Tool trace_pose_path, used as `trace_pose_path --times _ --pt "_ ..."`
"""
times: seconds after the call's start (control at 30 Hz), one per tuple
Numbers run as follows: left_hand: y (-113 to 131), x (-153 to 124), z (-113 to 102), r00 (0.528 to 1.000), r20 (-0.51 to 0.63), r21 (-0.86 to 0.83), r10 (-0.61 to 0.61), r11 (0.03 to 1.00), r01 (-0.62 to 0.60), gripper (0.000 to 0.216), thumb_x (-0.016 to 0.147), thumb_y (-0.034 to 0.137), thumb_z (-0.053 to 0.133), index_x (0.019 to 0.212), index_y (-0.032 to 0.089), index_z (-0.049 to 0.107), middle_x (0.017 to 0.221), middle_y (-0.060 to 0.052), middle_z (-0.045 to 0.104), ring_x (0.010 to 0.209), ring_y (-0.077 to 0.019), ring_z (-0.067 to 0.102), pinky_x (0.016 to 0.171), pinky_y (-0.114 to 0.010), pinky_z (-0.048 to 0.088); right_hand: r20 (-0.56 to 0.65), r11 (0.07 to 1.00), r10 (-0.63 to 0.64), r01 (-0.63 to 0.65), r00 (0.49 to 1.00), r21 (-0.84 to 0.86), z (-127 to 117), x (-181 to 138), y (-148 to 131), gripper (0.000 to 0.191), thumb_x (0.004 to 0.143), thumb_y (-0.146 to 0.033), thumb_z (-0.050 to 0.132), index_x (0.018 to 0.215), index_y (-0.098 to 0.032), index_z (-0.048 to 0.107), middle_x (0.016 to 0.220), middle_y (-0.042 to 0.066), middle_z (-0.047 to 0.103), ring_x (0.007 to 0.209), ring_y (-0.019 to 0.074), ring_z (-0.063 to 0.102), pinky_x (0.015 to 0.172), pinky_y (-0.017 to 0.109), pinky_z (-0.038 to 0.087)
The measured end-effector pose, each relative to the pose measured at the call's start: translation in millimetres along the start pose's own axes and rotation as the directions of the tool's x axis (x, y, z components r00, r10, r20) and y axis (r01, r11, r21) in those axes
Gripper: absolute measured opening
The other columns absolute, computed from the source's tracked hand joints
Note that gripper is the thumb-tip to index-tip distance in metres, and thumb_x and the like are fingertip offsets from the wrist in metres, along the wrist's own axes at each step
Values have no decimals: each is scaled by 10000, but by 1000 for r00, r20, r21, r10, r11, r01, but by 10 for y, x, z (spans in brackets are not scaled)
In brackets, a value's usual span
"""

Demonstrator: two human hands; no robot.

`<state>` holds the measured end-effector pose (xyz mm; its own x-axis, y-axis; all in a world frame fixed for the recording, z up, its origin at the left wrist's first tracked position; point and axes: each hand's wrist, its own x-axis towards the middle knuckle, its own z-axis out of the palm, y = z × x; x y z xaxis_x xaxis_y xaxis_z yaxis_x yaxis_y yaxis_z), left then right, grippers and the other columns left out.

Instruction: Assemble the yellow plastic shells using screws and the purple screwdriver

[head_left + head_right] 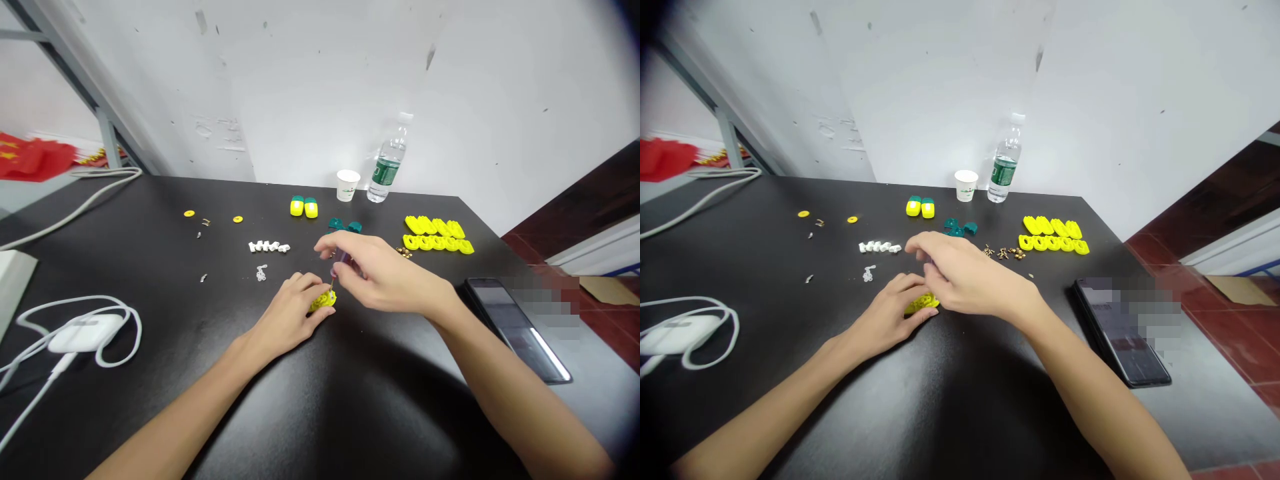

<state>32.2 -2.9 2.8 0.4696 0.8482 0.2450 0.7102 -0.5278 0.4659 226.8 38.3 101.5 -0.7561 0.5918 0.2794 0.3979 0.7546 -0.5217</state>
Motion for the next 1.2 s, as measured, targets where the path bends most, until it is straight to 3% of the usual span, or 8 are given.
trace_pose_path --times 0.2,0.4,0.67,0.8,0.9,1.07,1.2 --pt "-6 -9 12 1000 -12 2 -1 1000 1 238 946 316 598 1148 195 637 1103 -64 623 941 -229 512 860 -415 469 -11 998 66 -66 998 1 -60 -12 41 170 929 -139 473 1057 -185 574 874 21 652 741 138 585 691 270 423" --pt "-17 -18 25 1000 -27 8 7 1000 -6 254 941 314 609 1161 190 635 1099 -63 626 939 -226 518 865 -413 467 -98 993 -27 15 995 -121 2 24 85 34 924 -201 551 907 -191 579 757 -11 623 659 117 532 632 249 367" --pt "-32 -17 35 999 -36 6 11 1000 -11 261 943 316 604 1172 196 634 1119 -71 625 958 -236 527 879 -427 470 -94 995 40 -48 995 -89 19 27 73 150 957 -331 544 913 -188 544 783 7 628 673 129 535 632 259 371" --pt "-22 -16 25 1000 -25 -1 7 1000 -7 251 944 317 599 1165 206 639 1112 -67 627 955 -235 531 868 -421 472 -1 997 71 -71 997 -7 -38 2 44 141 922 -198 507 1058 -184 540 932 38 639 728 131 552 644 256 404" --pt "-16 -18 21 1000 -31 -6 6 1000 -6 254 940 313 605 1170 208 636 1108 -63 629 952 -232 532 872 -418 471 35 997 73 -74 997 30 -63 -8 44 205 915 -146 483 1109 -199 524 863 12 635 721 132 557 660 258 412" --pt "-16 -18 23 999 -31 -8 6 1000 -6 252 943 313 601 1166 200 634 1110 -63 631 948 -230 532 887 -425 467 -41 998 59 -58 997 10 -26 15 75 27 932 -213 533 952 -210 515 695 -38 564 607 110 485 614 251 371" --pt "-14 -15 25 1000 -27 -2 7 1000 -7 255 944 306 600 1164 182 635 1122 -69 632 957 -232 526 891 -430 464 -111 999 53 -52 992 10 26 42 116 178 918 -319 607 846 -209 488 662 -45 563 589 100 459 599 243 353"
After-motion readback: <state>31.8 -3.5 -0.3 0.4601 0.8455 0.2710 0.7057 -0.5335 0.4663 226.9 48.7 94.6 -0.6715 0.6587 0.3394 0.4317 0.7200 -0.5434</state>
